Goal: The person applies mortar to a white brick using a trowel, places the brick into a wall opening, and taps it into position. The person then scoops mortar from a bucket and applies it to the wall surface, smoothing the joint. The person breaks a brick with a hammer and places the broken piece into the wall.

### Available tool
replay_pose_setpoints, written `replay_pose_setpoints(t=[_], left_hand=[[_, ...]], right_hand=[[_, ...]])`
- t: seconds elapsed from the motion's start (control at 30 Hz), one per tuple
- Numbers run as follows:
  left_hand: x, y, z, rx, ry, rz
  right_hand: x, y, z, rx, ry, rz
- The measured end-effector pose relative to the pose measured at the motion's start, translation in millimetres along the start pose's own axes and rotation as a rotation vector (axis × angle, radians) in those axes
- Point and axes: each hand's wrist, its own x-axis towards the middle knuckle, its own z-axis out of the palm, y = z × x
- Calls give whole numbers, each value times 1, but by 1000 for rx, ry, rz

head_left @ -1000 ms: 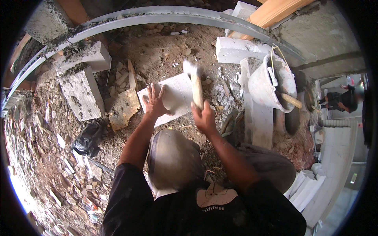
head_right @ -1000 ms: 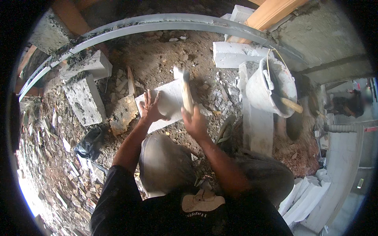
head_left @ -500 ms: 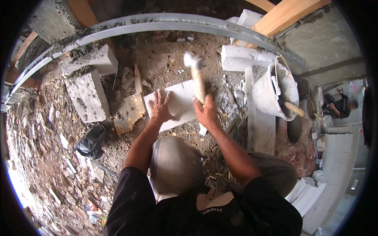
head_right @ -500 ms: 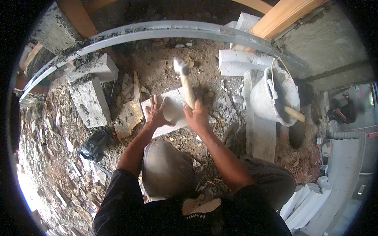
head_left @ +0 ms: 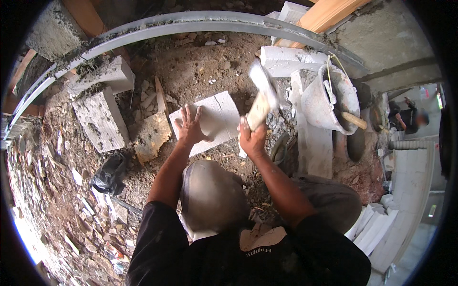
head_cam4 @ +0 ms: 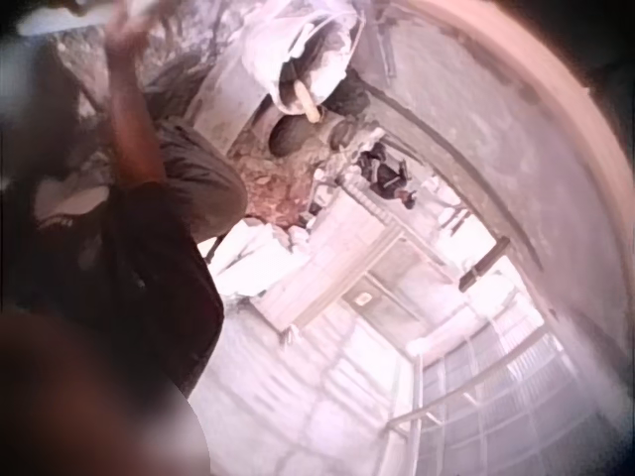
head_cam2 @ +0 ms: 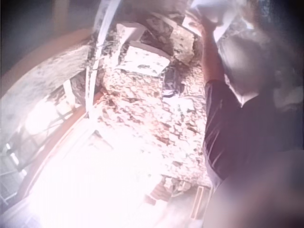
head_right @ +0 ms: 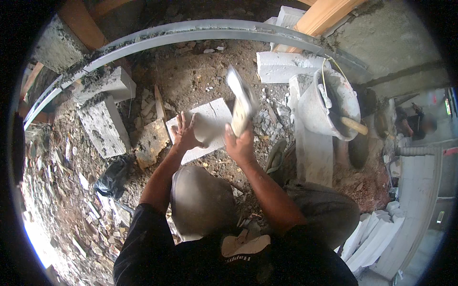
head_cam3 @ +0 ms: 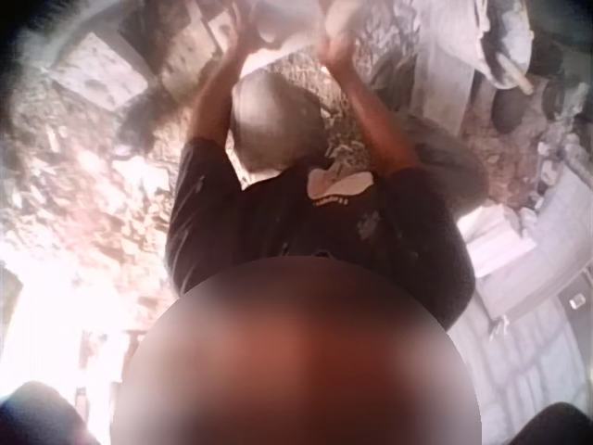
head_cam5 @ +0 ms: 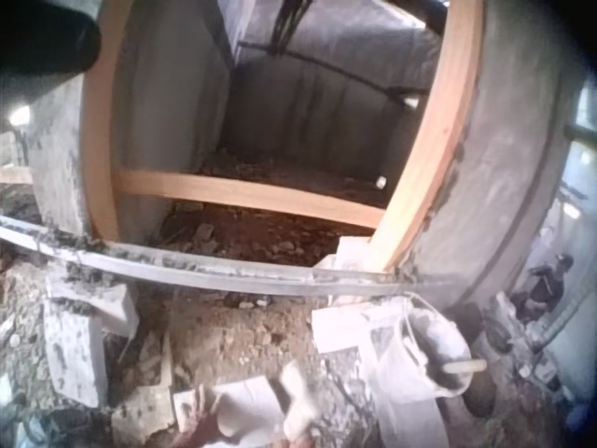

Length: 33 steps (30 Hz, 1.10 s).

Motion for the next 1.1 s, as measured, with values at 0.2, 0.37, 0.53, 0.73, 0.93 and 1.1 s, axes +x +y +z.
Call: replay_pose_setpoints(t=[0.2, 0.37, 0.53, 0.73, 0.93, 1.1], left_hand=[[0, -8, -2, -1, -11, -36], [-2, 0, -1, 2, 11, 3], [4, 1, -4, 33, -52, -24], [1, 3, -6, -4, -19, -6], [4, -1, -6, 3, -6, -8], [0, 1, -3, 16, -7, -8]], right_hand=[[-35, 60, -1, -422, -440, 198], [-8, -29, -20, -29, 107, -128], [-70, 53, -33, -506, -460, 200], [-39, -22, -40, -245, 6, -23], [-93, 33, -57, -549, -618, 359], [-61, -24, -55, -178, -122, 202]])
